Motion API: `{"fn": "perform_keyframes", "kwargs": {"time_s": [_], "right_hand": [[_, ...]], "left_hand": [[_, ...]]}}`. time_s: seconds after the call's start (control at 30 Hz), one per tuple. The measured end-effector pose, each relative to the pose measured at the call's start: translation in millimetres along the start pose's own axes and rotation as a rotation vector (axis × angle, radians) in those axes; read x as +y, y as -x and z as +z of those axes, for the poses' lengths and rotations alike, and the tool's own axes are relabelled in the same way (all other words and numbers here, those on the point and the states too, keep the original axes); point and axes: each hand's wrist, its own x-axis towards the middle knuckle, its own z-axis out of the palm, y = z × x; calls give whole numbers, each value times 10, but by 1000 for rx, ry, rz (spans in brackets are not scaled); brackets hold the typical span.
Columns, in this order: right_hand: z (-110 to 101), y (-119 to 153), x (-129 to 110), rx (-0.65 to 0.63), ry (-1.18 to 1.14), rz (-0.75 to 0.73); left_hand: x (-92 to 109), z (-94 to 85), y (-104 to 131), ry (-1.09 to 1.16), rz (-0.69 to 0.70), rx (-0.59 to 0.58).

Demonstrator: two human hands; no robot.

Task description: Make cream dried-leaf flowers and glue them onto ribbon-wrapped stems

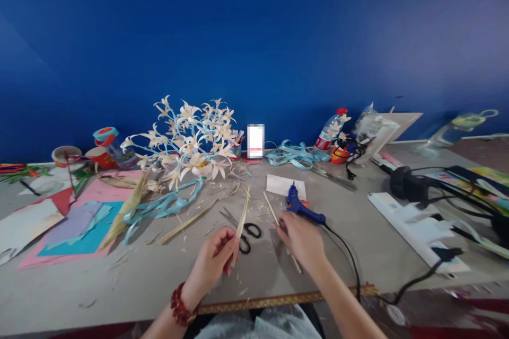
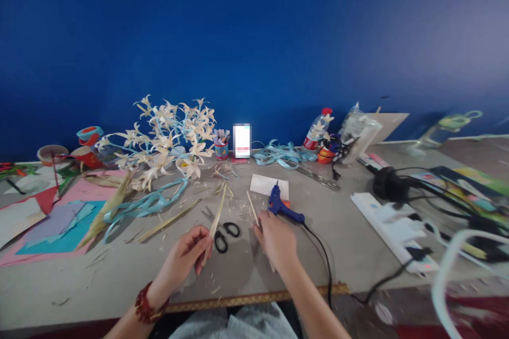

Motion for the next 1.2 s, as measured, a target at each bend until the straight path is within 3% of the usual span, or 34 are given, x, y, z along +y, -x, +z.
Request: {"fn": "perform_keyframes", "kwargs": {"time_s": [0.1, 0.3, 0.47, 0.57, 0.67, 0.73, 0.87, 0.93, 1.1, 1.2], "right_hand": [[7, -41, 87, -67, 160, 49], [43, -142, 116, -7, 46, 89], [24, -223, 171, 122, -700, 81], [-52, -246, 107, 124, -974, 101], [-135, -211, -21, 89, -1390, 186], [-138, -137, -109, -29, -1528, 238], [5, 107, -240, -390, -1370, 235], [102, 230, -286, -469, -1276, 199], [276, 389, -361, -389, -1122, 155], [322, 406, -381, -318, -1142, 196]], "left_hand": [[40, -17, -9, 14, 9, -7], [100, 5, 3, 45, 32, -6], [83, 21, 11, 79, -3, -46], [111, 48, -1, 106, 22, -42], [156, 83, -18, 135, 35, -27], [173, 101, -29, 133, 29, -16], [141, 107, -39, 75, 1, 4], [104, 107, -34, 38, -22, -7], [52, 136, 2, -29, -54, -112], [44, 153, 25, -38, -11, -106]]}}
